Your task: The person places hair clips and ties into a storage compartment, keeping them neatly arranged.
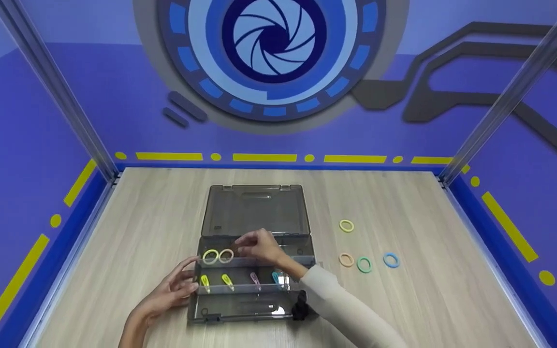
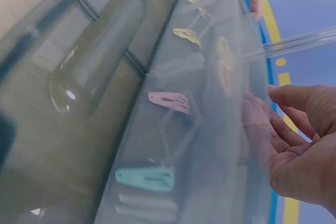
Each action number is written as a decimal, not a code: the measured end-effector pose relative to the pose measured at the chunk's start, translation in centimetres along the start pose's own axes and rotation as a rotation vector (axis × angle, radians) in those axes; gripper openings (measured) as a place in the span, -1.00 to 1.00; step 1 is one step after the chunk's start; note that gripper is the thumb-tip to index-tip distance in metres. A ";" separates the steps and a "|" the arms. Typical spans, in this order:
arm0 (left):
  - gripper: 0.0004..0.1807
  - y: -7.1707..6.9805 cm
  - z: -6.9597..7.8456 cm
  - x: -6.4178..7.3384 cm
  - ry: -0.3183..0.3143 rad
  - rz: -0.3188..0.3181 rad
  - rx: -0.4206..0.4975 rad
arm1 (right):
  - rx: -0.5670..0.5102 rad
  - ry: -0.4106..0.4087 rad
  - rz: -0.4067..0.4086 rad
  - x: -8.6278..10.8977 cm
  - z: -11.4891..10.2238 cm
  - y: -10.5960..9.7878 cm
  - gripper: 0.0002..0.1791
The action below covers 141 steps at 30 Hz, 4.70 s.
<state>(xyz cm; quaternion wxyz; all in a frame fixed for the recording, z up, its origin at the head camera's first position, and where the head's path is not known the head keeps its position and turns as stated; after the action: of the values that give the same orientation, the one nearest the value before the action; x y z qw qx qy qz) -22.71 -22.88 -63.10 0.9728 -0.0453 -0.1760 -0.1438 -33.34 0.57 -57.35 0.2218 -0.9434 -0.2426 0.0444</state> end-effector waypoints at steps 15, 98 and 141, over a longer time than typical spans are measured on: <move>-0.11 0.0 -0.1 -0.1 -0.019 0.001 0.009 | -0.272 0.094 0.025 3.0 1.4 -7.9 -0.71; -0.12 -0.1 -0.1 0.0 -0.023 0.006 -0.008 | 0.060 0.425 0.333 19.7 17.1 -28.0 -0.77; -0.10 -0.4 2.7 0.1 0.064 -0.162 -0.182 | -0.189 0.269 0.057 8.9 5.0 -16.4 -0.67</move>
<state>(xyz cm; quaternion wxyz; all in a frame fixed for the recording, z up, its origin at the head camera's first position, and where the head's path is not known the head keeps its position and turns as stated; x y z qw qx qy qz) -23.63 -22.86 -60.52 0.9550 -0.1144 -0.1341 -0.2386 -33.70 19.64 -54.43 0.1613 -0.9639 -0.1872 -0.0991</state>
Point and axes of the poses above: each hand's wrist, its own x-axis away from the middle knuckle, its own y-axis out of the palm, z = x × y, the point moved 6 cm from there along -x, towards the middle knuckle, and after that the axes turned 3 degrees about y, right-handed, at the moved point
